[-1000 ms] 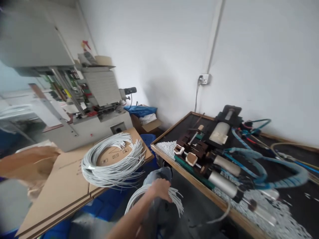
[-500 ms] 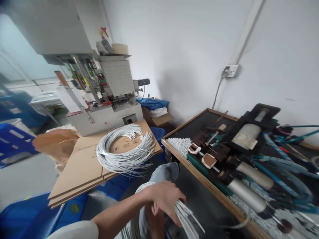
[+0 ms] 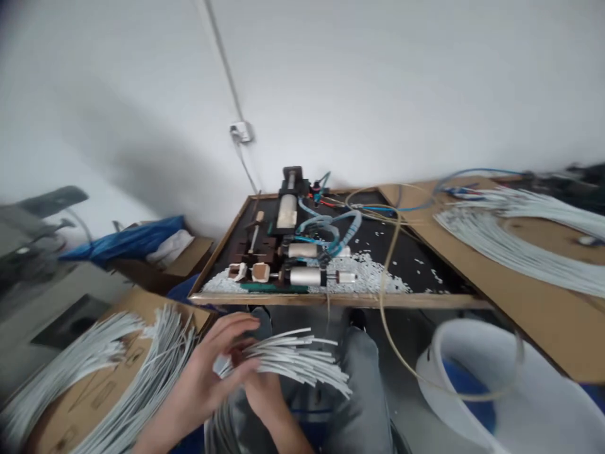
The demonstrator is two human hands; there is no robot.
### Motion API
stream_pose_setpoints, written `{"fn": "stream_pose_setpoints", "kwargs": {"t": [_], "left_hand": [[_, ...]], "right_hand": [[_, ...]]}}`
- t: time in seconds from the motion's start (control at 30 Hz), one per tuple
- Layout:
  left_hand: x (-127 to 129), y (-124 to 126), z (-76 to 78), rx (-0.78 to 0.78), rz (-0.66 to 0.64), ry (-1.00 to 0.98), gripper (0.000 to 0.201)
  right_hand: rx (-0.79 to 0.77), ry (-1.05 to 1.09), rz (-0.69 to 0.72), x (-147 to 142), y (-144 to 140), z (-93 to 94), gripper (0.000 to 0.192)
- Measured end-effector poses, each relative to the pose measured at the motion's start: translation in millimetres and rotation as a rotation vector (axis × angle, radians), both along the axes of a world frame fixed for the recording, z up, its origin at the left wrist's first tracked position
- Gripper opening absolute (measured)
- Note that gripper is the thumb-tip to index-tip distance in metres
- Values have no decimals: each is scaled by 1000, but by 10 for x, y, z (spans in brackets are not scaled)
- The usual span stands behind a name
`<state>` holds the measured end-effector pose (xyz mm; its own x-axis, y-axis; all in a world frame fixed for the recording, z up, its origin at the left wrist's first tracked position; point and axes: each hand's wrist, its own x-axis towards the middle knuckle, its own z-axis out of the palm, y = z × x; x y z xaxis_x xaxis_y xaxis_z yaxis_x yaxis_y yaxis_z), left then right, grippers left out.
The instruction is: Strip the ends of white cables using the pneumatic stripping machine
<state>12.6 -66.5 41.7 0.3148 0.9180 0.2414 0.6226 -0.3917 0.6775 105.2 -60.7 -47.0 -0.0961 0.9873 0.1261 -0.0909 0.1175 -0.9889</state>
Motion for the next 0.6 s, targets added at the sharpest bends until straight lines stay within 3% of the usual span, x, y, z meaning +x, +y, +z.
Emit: {"fn": "stream_pose_setpoints", "kwargs": {"t": [0.07, 0.2, 0.3, 0.47, 0.6], "left_hand": [[-92, 32, -87, 5, 41, 8, 31], [-92, 87, -149, -82, -76, 18, 24], [13, 121, -131, -94, -96, 14, 19], [72, 175, -165, -102, 26, -76, 24], [-4, 239, -261, -152, 178, -187, 27]], "right_hand": [[-28, 164, 68, 148, 5, 22, 29], [-92, 268, 63, 286, -23, 135, 13], [-128, 299, 28, 309, -34, 238, 19], [-187, 368, -55, 328, -37, 330, 24], [-236, 416, -101, 267, -51, 226, 22]]}}
